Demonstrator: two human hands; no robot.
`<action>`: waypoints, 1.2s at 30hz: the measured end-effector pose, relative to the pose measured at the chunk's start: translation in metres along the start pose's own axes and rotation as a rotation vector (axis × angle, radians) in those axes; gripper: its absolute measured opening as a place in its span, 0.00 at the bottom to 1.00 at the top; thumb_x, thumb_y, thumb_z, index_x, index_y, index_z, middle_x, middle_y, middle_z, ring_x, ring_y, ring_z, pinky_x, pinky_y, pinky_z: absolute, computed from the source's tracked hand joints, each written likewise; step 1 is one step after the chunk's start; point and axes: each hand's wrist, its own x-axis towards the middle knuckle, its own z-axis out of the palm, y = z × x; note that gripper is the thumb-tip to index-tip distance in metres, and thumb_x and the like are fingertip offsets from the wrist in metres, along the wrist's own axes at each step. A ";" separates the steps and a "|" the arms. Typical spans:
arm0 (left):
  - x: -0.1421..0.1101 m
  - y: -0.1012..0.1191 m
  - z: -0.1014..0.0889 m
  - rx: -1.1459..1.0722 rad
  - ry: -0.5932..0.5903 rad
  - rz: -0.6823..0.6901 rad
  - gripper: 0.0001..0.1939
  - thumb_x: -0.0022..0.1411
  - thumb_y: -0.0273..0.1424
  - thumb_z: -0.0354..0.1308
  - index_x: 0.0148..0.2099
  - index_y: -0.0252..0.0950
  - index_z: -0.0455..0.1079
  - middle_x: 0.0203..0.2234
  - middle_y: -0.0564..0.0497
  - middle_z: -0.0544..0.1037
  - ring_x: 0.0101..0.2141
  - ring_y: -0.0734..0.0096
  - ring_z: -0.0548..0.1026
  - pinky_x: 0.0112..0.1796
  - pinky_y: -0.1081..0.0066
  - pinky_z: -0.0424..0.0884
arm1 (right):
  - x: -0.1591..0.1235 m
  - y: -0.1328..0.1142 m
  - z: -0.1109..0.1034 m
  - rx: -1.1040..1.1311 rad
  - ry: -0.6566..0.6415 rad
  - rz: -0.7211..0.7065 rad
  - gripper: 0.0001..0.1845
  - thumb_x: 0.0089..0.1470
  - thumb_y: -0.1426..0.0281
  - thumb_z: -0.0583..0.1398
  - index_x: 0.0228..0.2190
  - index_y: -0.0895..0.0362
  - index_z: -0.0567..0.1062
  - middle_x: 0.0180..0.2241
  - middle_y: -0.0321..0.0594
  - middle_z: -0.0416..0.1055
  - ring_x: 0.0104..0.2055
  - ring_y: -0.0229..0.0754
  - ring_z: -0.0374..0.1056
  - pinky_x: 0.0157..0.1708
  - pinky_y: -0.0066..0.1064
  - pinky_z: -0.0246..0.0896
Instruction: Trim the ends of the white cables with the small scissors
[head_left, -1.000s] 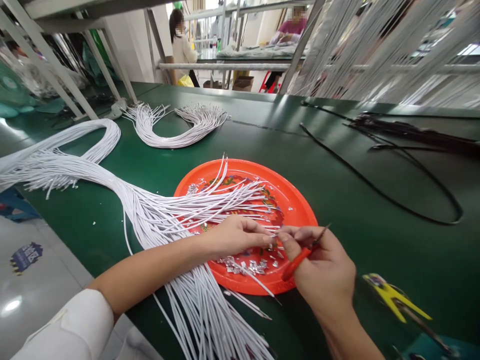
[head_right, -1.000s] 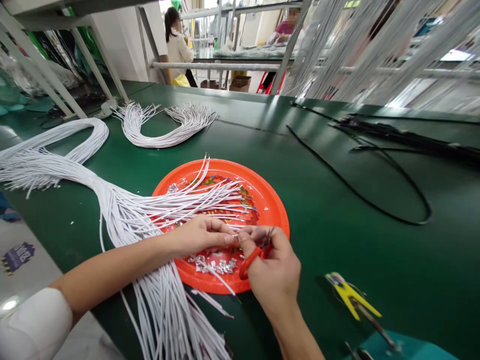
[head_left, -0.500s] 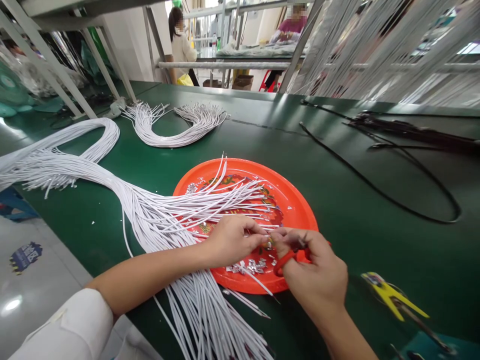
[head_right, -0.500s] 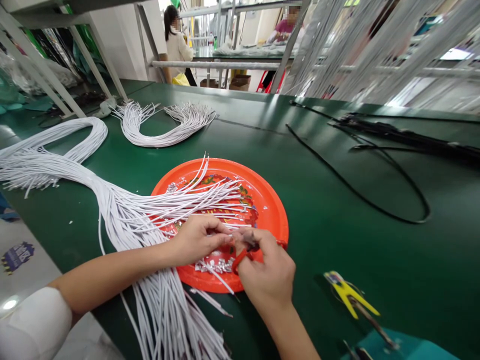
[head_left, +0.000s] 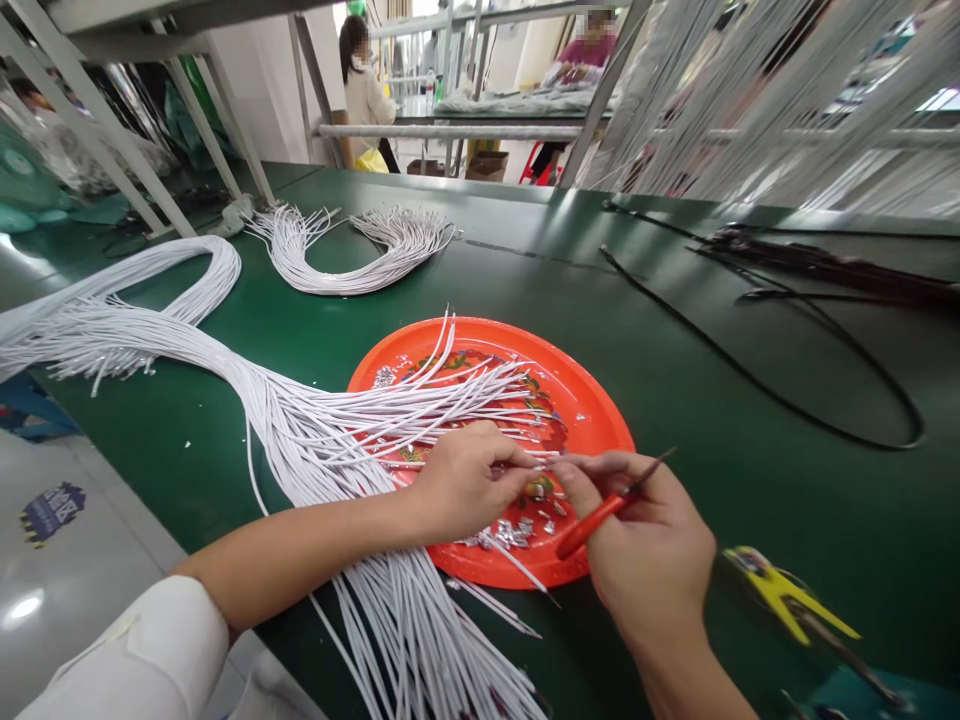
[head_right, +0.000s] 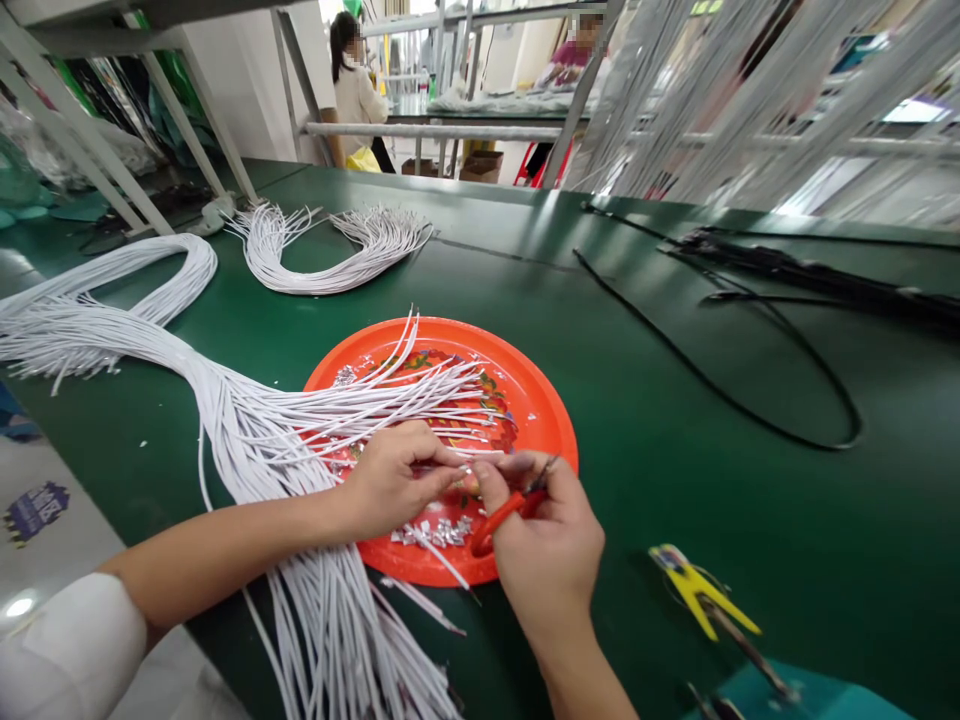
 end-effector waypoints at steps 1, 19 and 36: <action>-0.001 0.000 0.000 0.021 -0.007 0.008 0.05 0.53 0.26 0.56 0.30 0.33 0.73 0.20 0.52 0.70 0.25 0.75 0.66 0.28 0.75 0.61 | -0.001 -0.001 0.000 -0.044 -0.021 -0.019 0.12 0.39 0.66 0.65 0.26 0.55 0.68 0.26 0.35 0.70 0.28 0.37 0.68 0.28 0.26 0.65; -0.004 -0.001 0.002 0.089 -0.004 0.078 0.07 0.57 0.28 0.54 0.31 0.35 0.73 0.20 0.52 0.69 0.26 0.75 0.66 0.30 0.74 0.63 | 0.002 0.002 0.001 0.051 -0.017 0.095 0.14 0.37 0.65 0.66 0.26 0.56 0.68 0.25 0.34 0.68 0.26 0.35 0.66 0.27 0.26 0.65; -0.002 0.002 0.002 0.023 0.001 -0.084 0.04 0.54 0.28 0.57 0.30 0.35 0.72 0.22 0.53 0.70 0.26 0.75 0.66 0.29 0.74 0.62 | 0.001 0.008 0.002 0.039 -0.065 0.100 0.16 0.36 0.66 0.67 0.28 0.56 0.68 0.27 0.36 0.70 0.27 0.37 0.68 0.27 0.28 0.66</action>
